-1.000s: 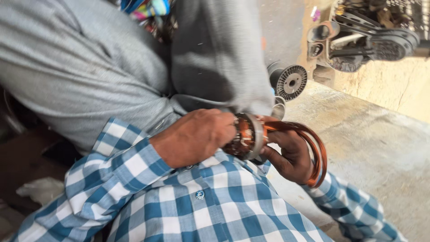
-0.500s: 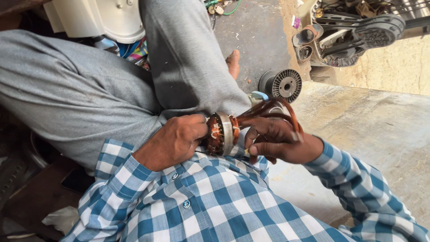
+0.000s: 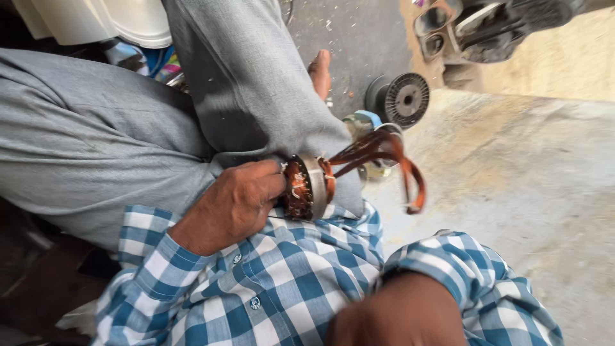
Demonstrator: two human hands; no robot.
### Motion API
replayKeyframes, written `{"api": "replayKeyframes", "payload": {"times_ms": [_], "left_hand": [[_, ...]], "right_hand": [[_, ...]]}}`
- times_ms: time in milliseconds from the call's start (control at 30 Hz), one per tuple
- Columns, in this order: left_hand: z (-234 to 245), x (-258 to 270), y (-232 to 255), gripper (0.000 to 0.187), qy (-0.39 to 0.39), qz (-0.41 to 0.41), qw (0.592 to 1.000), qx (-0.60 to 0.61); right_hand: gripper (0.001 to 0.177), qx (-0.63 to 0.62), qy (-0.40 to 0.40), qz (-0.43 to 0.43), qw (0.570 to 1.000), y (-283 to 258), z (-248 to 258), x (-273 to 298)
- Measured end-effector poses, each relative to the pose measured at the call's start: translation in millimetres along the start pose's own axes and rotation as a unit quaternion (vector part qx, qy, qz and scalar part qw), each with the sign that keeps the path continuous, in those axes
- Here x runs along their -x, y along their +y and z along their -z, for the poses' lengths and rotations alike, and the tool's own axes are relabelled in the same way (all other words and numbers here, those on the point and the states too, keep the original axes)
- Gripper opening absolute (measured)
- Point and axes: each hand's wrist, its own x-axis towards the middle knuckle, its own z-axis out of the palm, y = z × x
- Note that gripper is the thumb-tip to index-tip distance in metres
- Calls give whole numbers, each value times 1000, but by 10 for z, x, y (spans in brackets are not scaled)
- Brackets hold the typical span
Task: The person sits cross-legged on the floor and uses orange-handled scissors to cut a strip of yellow insulating tape. They then wrap the tape around the copper windings of a motor stator held in their hands.
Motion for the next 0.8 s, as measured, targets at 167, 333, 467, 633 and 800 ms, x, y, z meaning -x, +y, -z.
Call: {"api": "replayKeyframes", "payload": {"times_ms": [167,333,467,633,800], "left_hand": [[11,-37,34,11,12,-15,1000,1],[18,-31,20,8,32,-41,999,1],[6,-82,83,8,2,-20,1000,-12],[-4,-38,237,5,50,-2,998,-43],[-67,-106,256,17,72,29,996,50]], "right_hand": [[17,-5,2,-29,1000,64,119,52],[21,18,100,-140,985,-81,690,293],[17,-101,325,-43,939,93,933,383],[36,-92,495,-69,861,240,776,154],[41,-186,468,-2,864,154,752,28]]}}
